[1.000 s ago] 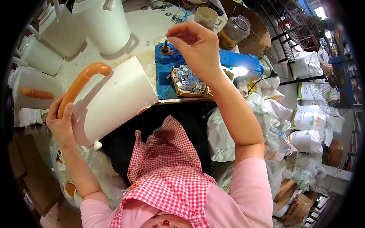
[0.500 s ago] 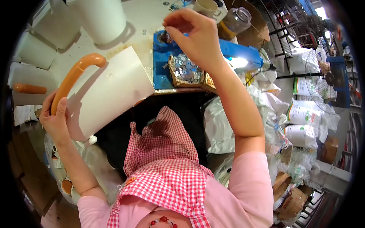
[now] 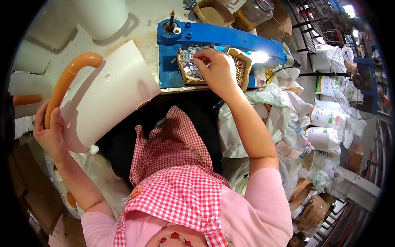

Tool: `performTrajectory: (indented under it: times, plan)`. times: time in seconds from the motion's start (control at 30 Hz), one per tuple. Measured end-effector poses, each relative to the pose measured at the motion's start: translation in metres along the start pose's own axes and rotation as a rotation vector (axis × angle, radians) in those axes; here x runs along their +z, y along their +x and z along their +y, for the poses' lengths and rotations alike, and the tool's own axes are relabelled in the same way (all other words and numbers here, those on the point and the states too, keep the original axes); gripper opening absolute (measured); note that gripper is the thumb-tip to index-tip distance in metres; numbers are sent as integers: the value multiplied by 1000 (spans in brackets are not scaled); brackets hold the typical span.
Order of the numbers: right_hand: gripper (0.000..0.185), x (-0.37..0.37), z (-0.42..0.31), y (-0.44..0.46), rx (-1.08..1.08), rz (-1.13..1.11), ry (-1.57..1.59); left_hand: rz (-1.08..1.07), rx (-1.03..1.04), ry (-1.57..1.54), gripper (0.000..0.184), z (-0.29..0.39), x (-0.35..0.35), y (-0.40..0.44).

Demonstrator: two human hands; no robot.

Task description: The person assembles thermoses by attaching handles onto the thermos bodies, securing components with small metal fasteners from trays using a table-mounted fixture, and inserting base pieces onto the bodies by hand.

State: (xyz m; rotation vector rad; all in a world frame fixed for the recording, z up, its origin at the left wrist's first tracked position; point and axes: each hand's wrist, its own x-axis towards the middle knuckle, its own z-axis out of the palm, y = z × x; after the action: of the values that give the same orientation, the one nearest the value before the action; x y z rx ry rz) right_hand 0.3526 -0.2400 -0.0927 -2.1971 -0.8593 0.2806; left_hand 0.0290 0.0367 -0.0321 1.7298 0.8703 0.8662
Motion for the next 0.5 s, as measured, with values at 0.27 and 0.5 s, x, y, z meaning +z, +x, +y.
performTrajectory:
  times: [0.27,0.5]
  plan:
    - [15,23,24,27,-136,-7,-398,8,113,40,36,2,2,-1]
    - [6,-10,-9,0,-76,-31,32,-2,44,54,35,-4,-5,-2]
